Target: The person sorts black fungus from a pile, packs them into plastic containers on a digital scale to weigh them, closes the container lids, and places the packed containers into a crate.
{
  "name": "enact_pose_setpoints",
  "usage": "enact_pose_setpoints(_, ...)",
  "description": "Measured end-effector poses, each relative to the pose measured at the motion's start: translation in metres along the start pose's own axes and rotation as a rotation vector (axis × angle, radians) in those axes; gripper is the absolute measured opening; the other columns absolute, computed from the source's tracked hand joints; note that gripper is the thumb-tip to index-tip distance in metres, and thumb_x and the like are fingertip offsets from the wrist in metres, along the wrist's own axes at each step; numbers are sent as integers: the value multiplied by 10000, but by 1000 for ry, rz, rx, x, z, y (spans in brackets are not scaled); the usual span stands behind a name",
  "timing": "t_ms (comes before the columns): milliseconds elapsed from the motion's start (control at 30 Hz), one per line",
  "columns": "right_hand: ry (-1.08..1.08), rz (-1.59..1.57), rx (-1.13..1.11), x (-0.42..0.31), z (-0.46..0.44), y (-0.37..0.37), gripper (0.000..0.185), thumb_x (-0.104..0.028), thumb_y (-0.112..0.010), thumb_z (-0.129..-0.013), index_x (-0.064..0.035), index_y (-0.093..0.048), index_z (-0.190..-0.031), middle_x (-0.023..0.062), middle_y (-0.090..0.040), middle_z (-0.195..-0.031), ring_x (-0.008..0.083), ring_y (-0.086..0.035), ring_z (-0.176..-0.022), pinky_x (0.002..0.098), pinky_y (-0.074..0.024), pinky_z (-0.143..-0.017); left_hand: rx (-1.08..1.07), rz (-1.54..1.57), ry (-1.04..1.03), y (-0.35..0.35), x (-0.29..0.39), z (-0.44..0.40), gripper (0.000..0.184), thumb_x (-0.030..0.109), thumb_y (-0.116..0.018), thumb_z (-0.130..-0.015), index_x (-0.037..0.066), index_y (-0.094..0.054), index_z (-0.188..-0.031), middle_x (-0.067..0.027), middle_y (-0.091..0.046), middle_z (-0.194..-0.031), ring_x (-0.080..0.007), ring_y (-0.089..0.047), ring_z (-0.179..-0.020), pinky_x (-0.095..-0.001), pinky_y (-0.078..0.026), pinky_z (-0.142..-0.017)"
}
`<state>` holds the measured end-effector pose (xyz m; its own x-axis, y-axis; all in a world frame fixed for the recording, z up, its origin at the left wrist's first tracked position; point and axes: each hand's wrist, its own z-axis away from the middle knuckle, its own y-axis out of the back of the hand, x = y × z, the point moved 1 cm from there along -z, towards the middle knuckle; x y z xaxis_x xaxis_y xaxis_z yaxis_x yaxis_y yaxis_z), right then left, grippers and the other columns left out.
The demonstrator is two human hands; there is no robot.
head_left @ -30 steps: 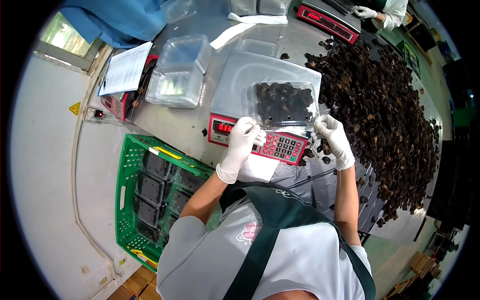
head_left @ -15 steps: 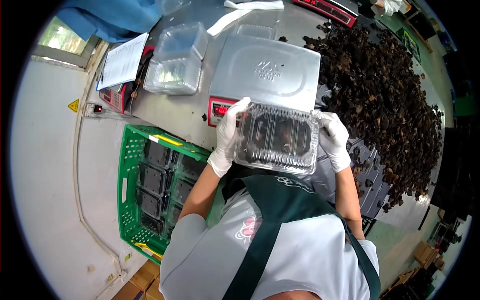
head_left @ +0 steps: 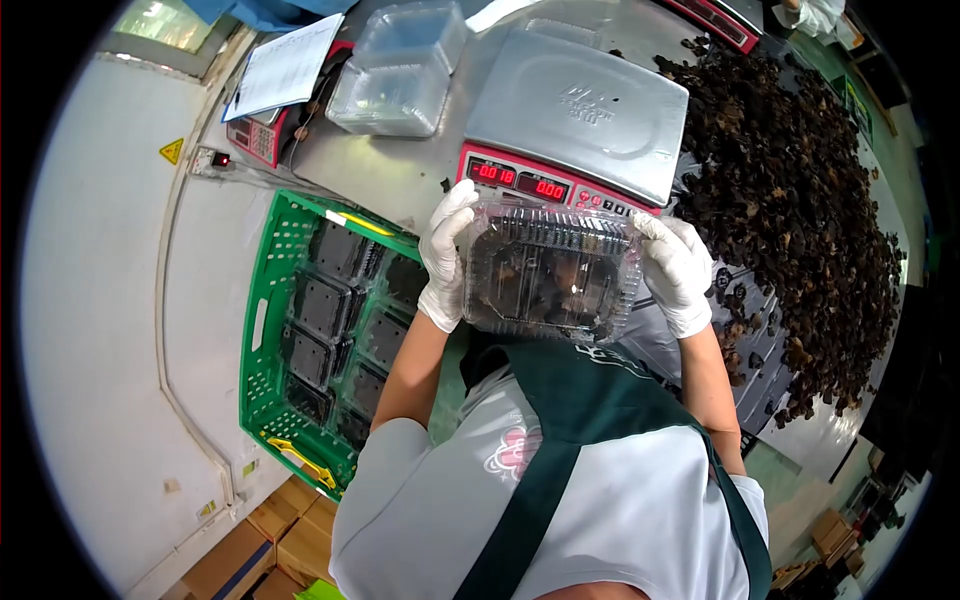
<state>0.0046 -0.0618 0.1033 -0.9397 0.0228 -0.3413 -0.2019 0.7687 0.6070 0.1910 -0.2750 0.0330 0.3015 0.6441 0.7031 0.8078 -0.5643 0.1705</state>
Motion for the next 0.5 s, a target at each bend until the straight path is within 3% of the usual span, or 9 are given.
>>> enact_pose_setpoints(133, 49, -27, -47, -11, -4, -4, 277, 66, -704, -587, -41, -615, -827, 121, -696, -980, 250, -649, -783, 308, -539, -657, 9, -93, -23, 14, 7, 6, 252, 47, -551, -918, 79, -454, -1149, -219, -511, -1297, -305, -589, -1102, -388, -488, -950)
enact_pose_setpoints(233, 57, -10, -70, -20, -9, -7, 258, 68, -700, -588, -49, -605, -798, 113, -693, -938, 242, -643, -758, 312, -534, -637, 9, -203, -77, 20, 22, 1, 297, 154, -560, -938, 50, -445, -1192, -214, -510, -1301, -285, -571, -1125, -368, -474, -963)
enact_pose_setpoints(300, -139, -142, -60, -24, -9, -17, 222, 74, -673, -636, -76, -595, -780, 71, -640, -782, 233, -629, -717, 329, -513, -611, 145, 452, 653, 17, 44, -8, 464, 155, -525, -953, 51, -336, -1363, -182, -422, -1346, -235, -521, -1171, -350, -451, -997)
enact_pose_setpoints(400, -232, -240, -204, -26, 13, -41, 203, 56, -690, -653, -80, -584, -759, 74, -616, -771, 244, -621, -698, 308, -503, -626, -119, 387, 601, 22, 66, -19, 575, 313, -487, -974, -2, -290, -1413, -179, -435, -1379, -264, -508, -1191, -383, -389, -1047)
enact_pose_setpoints(433, -282, -368, -249, -36, 15, -45, 187, 60, -681, -686, -68, -587, -785, 65, -636, -829, 204, -635, -731, 299, -507, -658, 40, 733, 718, 16, 66, -9, 563, 304, -486, -973, 11, -296, -1415, -179, -444, -1375, -284, -498, -1205, -396, -385, -1051)
enact_pose_setpoints(500, -718, -737, -417, -46, 38, -62, 178, 60, -690, -695, -47, -594, -802, 59, -658, -894, 147, -638, -770, 277, -511, -706, 131, 1166, 760, 27, 56, 14, 555, 266, -494, -955, 26, -300, -1417, -180, -462, -1356, -323, -471, -1230, -446, -369, -1060)
